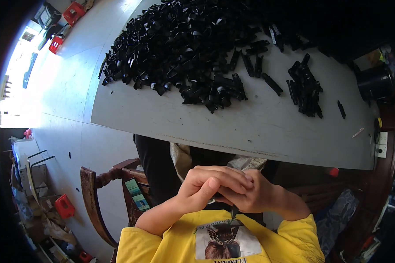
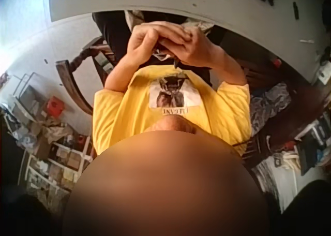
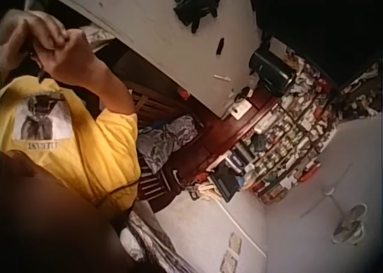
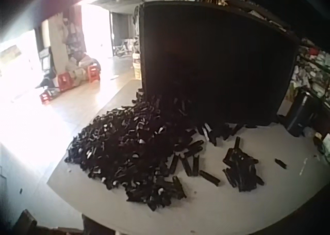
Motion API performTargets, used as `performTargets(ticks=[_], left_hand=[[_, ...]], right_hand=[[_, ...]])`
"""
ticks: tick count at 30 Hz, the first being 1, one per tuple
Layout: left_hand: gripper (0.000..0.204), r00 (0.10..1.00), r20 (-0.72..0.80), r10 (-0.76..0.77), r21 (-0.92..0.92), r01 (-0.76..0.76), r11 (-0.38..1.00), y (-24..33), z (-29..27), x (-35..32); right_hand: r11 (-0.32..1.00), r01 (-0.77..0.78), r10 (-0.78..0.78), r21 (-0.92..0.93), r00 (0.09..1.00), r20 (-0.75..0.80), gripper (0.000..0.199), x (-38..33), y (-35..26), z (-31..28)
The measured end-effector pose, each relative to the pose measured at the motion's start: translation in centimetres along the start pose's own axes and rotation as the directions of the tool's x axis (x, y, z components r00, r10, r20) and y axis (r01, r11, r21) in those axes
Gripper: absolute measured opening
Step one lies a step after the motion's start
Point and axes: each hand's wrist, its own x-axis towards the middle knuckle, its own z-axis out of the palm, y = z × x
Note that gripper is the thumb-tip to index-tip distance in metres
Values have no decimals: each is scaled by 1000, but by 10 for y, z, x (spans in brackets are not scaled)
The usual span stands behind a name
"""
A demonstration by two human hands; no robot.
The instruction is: Picking up small black plastic components from a workbench and placing them into a white sack.
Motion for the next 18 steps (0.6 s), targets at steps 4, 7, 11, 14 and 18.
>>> performTargets(ticks=[4, 7, 11, 14, 18], left_hand=[[48, 997, 69, 29, 25, -31, 999, -7, 1, -3], [43, 998, 44, 55, 199, -63, 978, -5, -3, 10], [22, 956, -106, 272, 905, -20, 425, -7, -40, 29], [25, 933, -86, 349, 986, 30, 162, -9, -54, 46], [21, 966, -51, 255, 999, 52, 5, -13, -61, 53]], right_hand=[[997, -27, 29, 77, 999, -25, 11, 4, -5, 3], [998, -64, 67, 26, 984, -167, 10, 12, 4, 1], [832, -555, 553, 10, 828, -88, 22, -1, 48, -30], [715, -656, 518, -240, 729, -448, 28, 6, 95, -55], [462, -740, 618, -488, 664, -420, 38, 15, 129, -64]])
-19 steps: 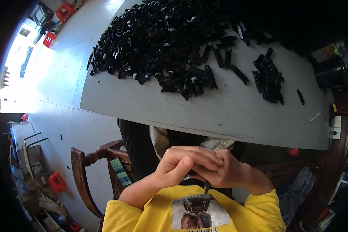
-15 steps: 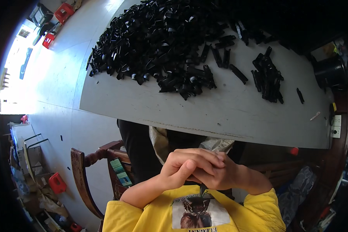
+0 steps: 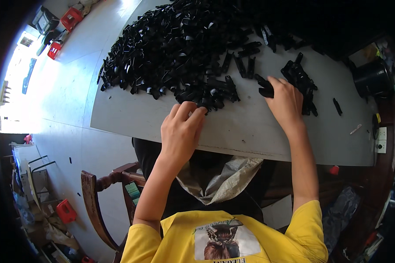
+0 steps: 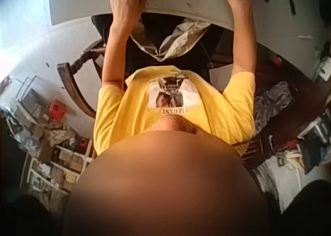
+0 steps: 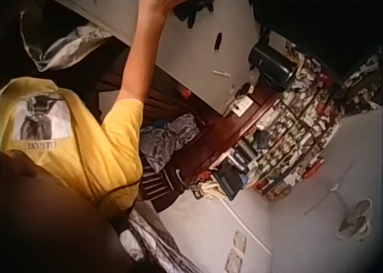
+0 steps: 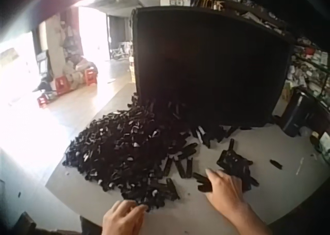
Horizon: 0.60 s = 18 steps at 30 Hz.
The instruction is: Picking up small black plastic components from a workbench and placing them into a white sack.
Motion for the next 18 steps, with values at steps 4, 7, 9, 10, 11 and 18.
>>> performTargets(ticks=[4, 7, 9, 10, 11, 18], left_hand=[[17, 999, 26, 33, 49, -34, 998, -3, 4, -2], [16, 998, -38, 56, -73, -59, 996, 6, -2, -5], [17, 1000, -22, -17, -241, 11, 971, 15, -8, -16], [17, 996, 2, -85, -401, 79, 913, 18, -9, -20], [17, 997, 6, -83, -403, 78, 912, 19, -8, -21], [17, 1000, 3, 4, -191, -4, 982, 11, 7, -17]], right_hand=[[997, 42, -47, 68, 996, 77, 32, -5, -3, -3], [950, 128, -127, 286, 992, -20, 26, -28, -15, -23], [903, 178, -170, 392, 984, -57, 24, -47, -27, -27], [855, 173, -189, 488, 982, -17, 24, -58, -30, -29], [799, 161, -210, 579, 978, 18, 25, -66, -34, -30], [741, 157, -243, 653, 969, 43, 33, -78, -48, -12]])
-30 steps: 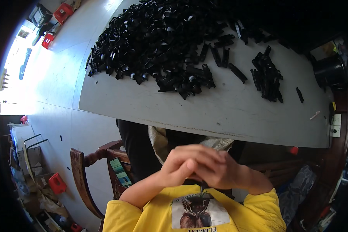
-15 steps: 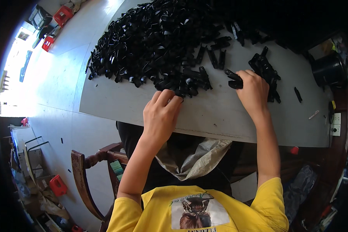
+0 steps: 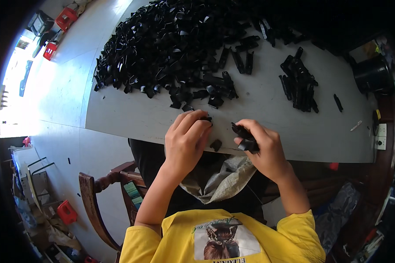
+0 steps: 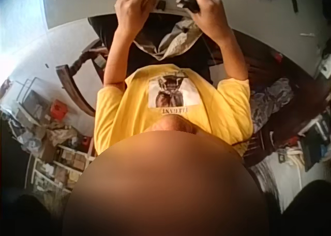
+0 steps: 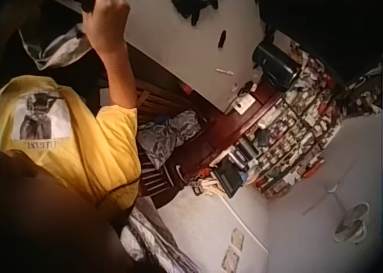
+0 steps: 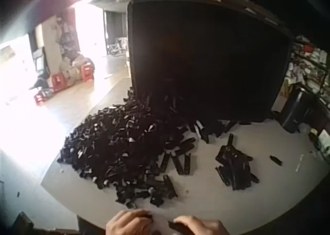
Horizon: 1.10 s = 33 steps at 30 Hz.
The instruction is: Picking up small black plastic components from a workbench and placing them into a white sack.
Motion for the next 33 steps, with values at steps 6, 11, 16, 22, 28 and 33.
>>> performTargets(ticks=[6, 11, 16, 22, 28, 33], left_hand=[[17, 996, -81, 43, -45, -47, 998, 13, -14, 0], [19, 999, 43, -7, -269, 18, 963, 25, -24, -7], [19, 998, 36, 52, -313, -38, 949, 28, -28, -7], [19, 990, 30, 138, -353, -119, 928, 30, -33, -10], [19, 988, 40, 148, -370, -123, 921, 41, -35, -31], [62, 870, 475, -134, -851, 493, 182, 63, -29, -49]], right_hand=[[999, 27, -25, -40, 999, 44, 33, -5, -5, -6], [985, 83, -75, -153, 995, 58, 34, -2, -15, -11], [975, 116, -105, -190, 992, 70, 36, -5, -19, -15], [955, 173, -144, -242, 981, 132, 34, -10, -25, -19], [951, 240, -197, -197, 957, 215, 31, -34, -30, -18], [931, 366, -334, -11, 862, 380, 24, -54, -43, 1]])
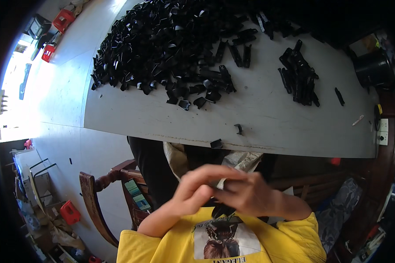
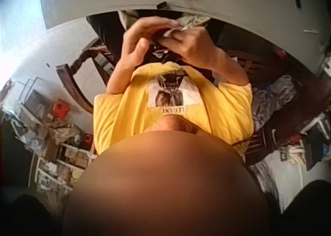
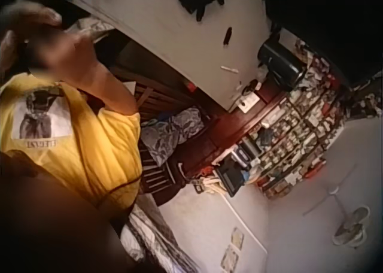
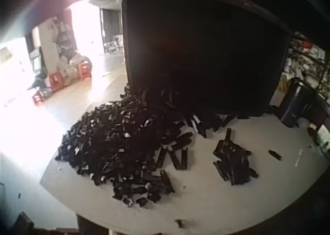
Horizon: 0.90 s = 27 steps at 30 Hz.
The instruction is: Picking up small black plastic components from a workbench and placing them into a white sack.
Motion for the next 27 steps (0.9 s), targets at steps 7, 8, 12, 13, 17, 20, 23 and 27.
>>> performTargets(ticks=[7, 8, 12, 13, 17, 20, 23, 27], left_hand=[[57, 979, 175, 103, -13, -103, 995, -10, 1, -3], [57, 978, 179, 106, -13, -105, 994, -10, 2, -2], [43, 916, -3, 402, 403, -367, 839, -12, -7, 17], [31, 895, -81, 438, 540, -330, 774, -14, -14, 16], [34, 879, 3, 477, 936, -170, 307, -10, -33, 28], [31, 905, 60, 420, 956, -174, 238, -19, -32, 36], [26, 896, 101, 433, 959, -203, 197, -27, -41, 40], [27, 895, 116, 432, 962, -209, 175, -23, -37, 46]], right_hand=[[995, -43, 52, 86, 993, -105, 16, -3, -23, 15], [996, -43, 51, 82, 993, -107, 16, -2, -21, 14], [995, -81, 74, -66, 991, -112, 9, 10, 5, 7], [989, -146, 148, 26, 974, -169, 13, 17, 22, 1], [880, -441, 342, -177, 846, -410, 43, 45, 100, -38], [805, -511, 342, -301, 814, -469, 50, 69, 146, -59], [718, -503, 366, -481, 860, -354, 49, 86, 175, -64], [700, -430, 305, -570, 902, -305, 44, 68, 178, -68]])
